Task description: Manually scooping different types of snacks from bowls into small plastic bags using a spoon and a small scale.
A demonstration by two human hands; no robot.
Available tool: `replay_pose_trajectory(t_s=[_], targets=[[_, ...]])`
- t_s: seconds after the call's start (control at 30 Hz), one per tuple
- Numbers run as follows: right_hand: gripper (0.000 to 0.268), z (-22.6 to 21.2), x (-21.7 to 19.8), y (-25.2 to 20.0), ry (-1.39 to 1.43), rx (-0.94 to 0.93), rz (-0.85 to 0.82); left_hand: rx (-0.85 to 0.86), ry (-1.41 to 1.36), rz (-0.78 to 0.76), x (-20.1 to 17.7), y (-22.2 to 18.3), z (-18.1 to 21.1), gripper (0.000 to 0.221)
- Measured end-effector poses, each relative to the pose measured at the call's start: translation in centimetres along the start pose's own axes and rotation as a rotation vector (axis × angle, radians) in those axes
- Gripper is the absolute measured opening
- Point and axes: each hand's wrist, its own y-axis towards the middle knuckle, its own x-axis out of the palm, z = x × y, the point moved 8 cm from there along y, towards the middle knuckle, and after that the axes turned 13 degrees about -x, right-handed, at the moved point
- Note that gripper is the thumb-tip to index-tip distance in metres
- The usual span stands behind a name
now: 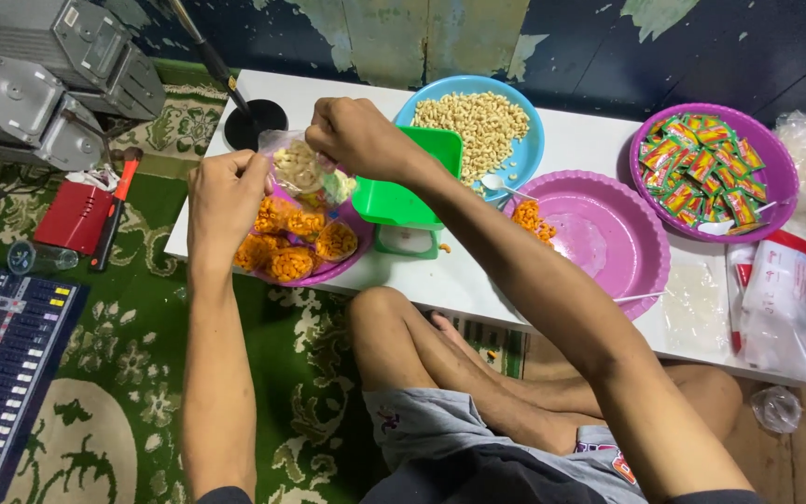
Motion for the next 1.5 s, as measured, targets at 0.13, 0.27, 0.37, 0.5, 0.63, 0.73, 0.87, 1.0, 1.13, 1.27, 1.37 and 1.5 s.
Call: replay_pose_trajectory(t_s=[0.13,0.27,0.37,0.5,0.63,0.73,0.87,1.0,1.13,1.27,1.37,1.5], targets=[[0.015,1.8,1.7,0.7,0.083,0.008,0.039,-0.006,-0.004,0.039,0.4,1.2,-1.3,0.031],[0.014,3.6,2.9,1.0,0.092,0.031,0.068,-0.078,0.044,0.057,1.1,2.7,-3.0,0.032],[0.017,4.8,3.3,1.0,0.010,0.037,0.073,-0.106,0.059,0.050,2.2,4.4,-4.4,0.032],[0.026,8.2,4.3,2.0,-0.322,0.131,0.005,-0.153,0.105,0.027,4.1,6.5,-5.8,0.035],[0.026,9.0,4.6,2.6,-0.533,0.084,-0.016,-0.155,0.141,-0.016,6.4,9.1,-6.9,0.037],[0.025,11.2,4.8,3.0,-0.554,0.128,-0.050,-0.157,0.152,-0.012,8.2,11.2,-8.3,0.036],[0.022,13.8,5.3,3.4,-0.523,0.183,-0.110,-0.144,0.234,-0.080,10.4,12.8,-9.7,0.037],[0.020,14.0,5.2,3.2,-0.495,0.174,-0.131,-0.141,0.290,-0.150,12.7,14.3,-12.4,0.037],[0.020,16.0,5.4,3.8,-0.470,0.204,-0.106,-0.115,0.312,-0.196,13.5,14.2,-12.5,0.036],[0.019,16.7,5.6,3.9,-0.485,0.217,-0.105,0.010,0.317,-0.396,13.7,12.0,-8.5,0.031],[0.022,18.1,6.7,3.7,-0.541,0.234,-0.191,0.021,0.330,-0.501,14.6,11.5,-7.6,0.030],[0.032,17.2,7.5,3.7,-0.695,0.256,-0.309,-0.019,0.304,-0.564,16.2,11.2,-7.8,0.033]])
